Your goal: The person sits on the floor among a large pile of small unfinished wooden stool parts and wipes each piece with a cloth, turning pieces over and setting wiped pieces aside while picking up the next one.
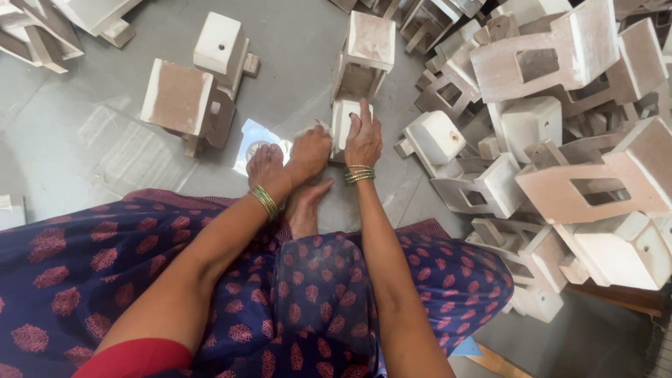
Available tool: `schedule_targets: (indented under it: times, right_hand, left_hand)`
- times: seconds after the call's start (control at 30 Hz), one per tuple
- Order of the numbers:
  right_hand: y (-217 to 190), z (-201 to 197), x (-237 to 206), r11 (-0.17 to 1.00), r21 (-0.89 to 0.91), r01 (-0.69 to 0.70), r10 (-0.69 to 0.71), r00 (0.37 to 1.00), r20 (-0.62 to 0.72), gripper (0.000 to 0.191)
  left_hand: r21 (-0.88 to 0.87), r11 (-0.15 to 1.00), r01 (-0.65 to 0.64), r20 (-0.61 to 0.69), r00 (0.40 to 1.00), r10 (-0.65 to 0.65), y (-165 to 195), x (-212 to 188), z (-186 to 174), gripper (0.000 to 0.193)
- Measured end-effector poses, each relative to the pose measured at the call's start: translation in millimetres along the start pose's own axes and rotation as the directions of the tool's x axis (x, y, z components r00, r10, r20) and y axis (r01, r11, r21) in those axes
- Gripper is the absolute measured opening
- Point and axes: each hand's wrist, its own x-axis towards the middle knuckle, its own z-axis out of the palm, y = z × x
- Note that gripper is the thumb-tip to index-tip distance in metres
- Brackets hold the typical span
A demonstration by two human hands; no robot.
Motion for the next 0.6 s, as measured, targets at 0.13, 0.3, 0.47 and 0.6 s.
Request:
schedule_targets:
  times: [0.13, 0.3, 0.47, 0.6]
  right_hand:
    - [-2, -1, 0, 0.996, -0.062, -0.066, 0.071, 0.994, 0.08, 0.043]
    - [1, -2, 0, 1.0, -0.02, -0.021, 0.021, 0.999, 0.024, 0.044]
    - [6, 1, -2, 1.0, 0.0, -0.008, 0.008, 1.0, 0.027, 0.044]
    - [12, 1, -3, 1.0, -0.005, -0.005, 0.005, 0.999, 0.036, 0.044]
  left_hand:
    - [0.034, 0.996, -0.081, 0.136, 0.988, 0.076, 4, -5, 3, 0.016]
    - [-0.03, 0.999, 0.02, 0.487, 0.874, -0.003, -10, 11, -30, 0.031]
    - [-0.105, 0.964, 0.243, 0.134, 0.964, -0.228, -21, 24, -38, 0.023]
    - [-0.068, 0.997, 0.048, 0.254, 0.967, -0.029, -6, 16, -17, 0.029]
